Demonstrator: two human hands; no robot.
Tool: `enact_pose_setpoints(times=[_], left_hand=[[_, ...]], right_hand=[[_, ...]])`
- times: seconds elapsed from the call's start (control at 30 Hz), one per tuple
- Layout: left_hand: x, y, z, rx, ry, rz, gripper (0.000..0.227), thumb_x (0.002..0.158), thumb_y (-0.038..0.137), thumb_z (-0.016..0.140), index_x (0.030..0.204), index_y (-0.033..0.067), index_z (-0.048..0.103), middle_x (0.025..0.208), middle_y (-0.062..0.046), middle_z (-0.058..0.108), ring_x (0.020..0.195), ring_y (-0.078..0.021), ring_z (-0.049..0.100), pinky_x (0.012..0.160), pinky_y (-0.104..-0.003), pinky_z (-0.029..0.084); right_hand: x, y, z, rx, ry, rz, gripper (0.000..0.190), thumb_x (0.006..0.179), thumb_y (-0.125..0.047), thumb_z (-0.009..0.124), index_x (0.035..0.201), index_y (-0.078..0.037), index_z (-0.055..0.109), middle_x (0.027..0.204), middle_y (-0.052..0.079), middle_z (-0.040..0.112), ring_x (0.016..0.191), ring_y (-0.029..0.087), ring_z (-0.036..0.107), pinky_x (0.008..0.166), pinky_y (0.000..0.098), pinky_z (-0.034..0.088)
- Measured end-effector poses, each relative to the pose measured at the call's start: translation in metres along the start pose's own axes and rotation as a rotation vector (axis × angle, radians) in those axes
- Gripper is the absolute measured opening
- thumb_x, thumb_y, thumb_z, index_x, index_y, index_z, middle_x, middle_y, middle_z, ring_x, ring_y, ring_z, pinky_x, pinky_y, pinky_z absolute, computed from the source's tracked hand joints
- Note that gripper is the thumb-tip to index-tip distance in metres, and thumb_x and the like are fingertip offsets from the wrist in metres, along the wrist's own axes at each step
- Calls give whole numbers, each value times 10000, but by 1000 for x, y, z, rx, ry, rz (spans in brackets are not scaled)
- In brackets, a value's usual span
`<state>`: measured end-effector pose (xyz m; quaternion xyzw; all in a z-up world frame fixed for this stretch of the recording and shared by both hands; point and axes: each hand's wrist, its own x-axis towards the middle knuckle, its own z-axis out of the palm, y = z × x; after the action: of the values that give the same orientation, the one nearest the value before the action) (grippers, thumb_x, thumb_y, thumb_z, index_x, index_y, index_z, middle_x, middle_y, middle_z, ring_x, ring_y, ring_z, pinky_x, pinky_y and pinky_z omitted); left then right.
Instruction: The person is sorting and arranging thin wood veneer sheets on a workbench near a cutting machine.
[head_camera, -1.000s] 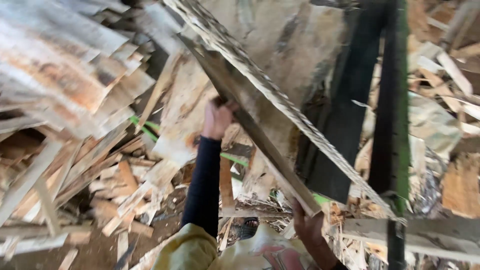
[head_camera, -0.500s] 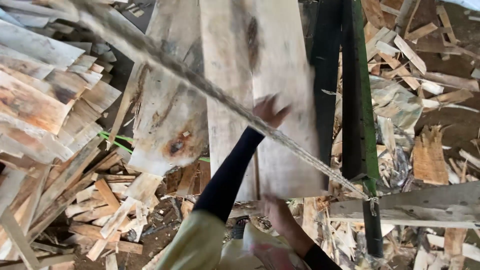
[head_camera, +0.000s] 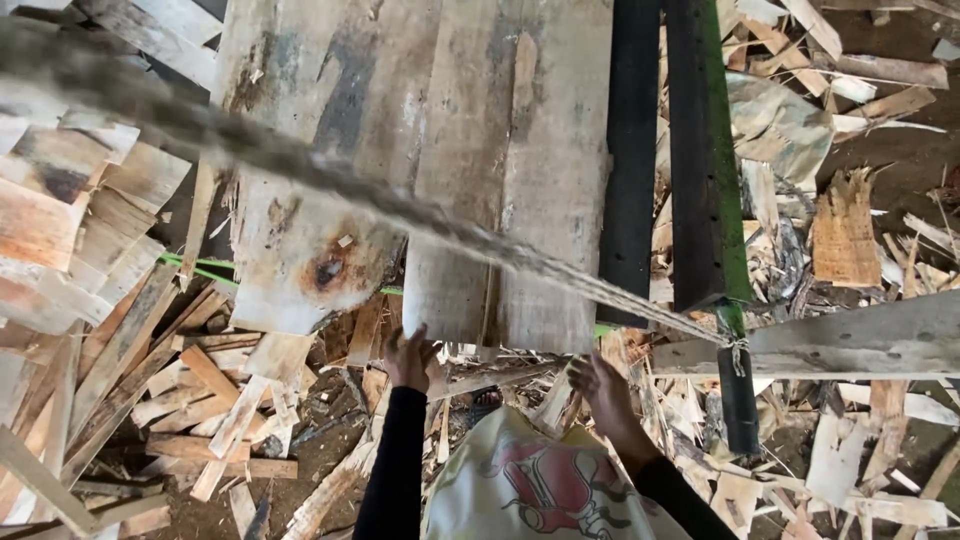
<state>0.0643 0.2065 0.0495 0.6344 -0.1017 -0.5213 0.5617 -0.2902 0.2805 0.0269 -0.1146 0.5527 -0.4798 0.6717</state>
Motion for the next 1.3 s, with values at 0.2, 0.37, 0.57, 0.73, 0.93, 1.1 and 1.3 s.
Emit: enact_pose_setpoints(times=[0.2, 0.37, 0.57, 0.73, 0.93, 1.1, 1.3], left_hand=[[-6, 17, 4, -193, -125, -66, 246, 903, 4, 666, 1108, -89, 570, 940, -205, 712, 798, -319, 756, 728, -425, 687], [48, -69, -52, -217, -399, -287, 485, 979, 164, 597, 1313, -185, 553, 1171, -327, 680, 891, -404, 712, 772, -512, 640], [-71, 85, 0, 389, -459, -466, 725, 861, 265, 650, 1519, 54, 431, 1578, -166, 413, 1232, -424, 644, 972, -485, 586], [39, 30, -21, 383, -495, -308, 626, 987, 153, 702, 1517, 42, 389, 1589, -203, 429, 1415, -341, 488, 1118, -399, 446], [90, -16, -5, 895, -655, 394, 357, 874, -46, 649, 1190, 105, 716, 1422, -178, 619, 1380, -351, 516, 1144, -358, 479], [143, -96, -33, 905, -716, 789, 314, 1010, -17, 522, 1085, 4, 826, 1433, -168, 606, 1362, -273, 499, 1166, -344, 415], [107, -48, -28, 475, -692, 246, 456, 947, 144, 562, 1391, 44, 540, 1420, -146, 559, 1292, -245, 578, 1103, -389, 489]], right_hand=[[48, 2, -20, -30, 34, -102, 351, 991, -236, 678, 1204, 32, 599, 1005, 200, 695, 866, 272, 687, 812, 409, 588], [26, -19, -46, -977, 139, -798, 289, 975, -222, 605, 1134, -18, 732, 996, 96, 717, 794, 159, 735, 699, 314, 631], [34, 3, -93, -428, 46, -174, 426, 951, -316, 667, 1170, 48, 711, 1073, 191, 705, 983, 323, 661, 856, 435, 565], [8, -70, -17, -695, 113, -84, 547, 909, -372, 678, 1329, -29, 608, 1295, 175, 693, 1211, 315, 631, 1049, 457, 466], [31, -58, -30, -408, 81, -319, 630, 889, -213, 718, 1445, -21, 492, 1436, 148, 574, 1308, 290, 554, 1116, 453, 402], [82, 6, -122, -644, -5, -799, 447, 983, -155, 628, 1409, -22, 619, 1413, 172, 645, 1232, 253, 651, 1048, 367, 498], [34, -26, -67, -378, 166, -221, 481, 867, -275, 761, 1234, -29, 573, 1172, 133, 720, 1061, 204, 673, 897, 344, 537]])
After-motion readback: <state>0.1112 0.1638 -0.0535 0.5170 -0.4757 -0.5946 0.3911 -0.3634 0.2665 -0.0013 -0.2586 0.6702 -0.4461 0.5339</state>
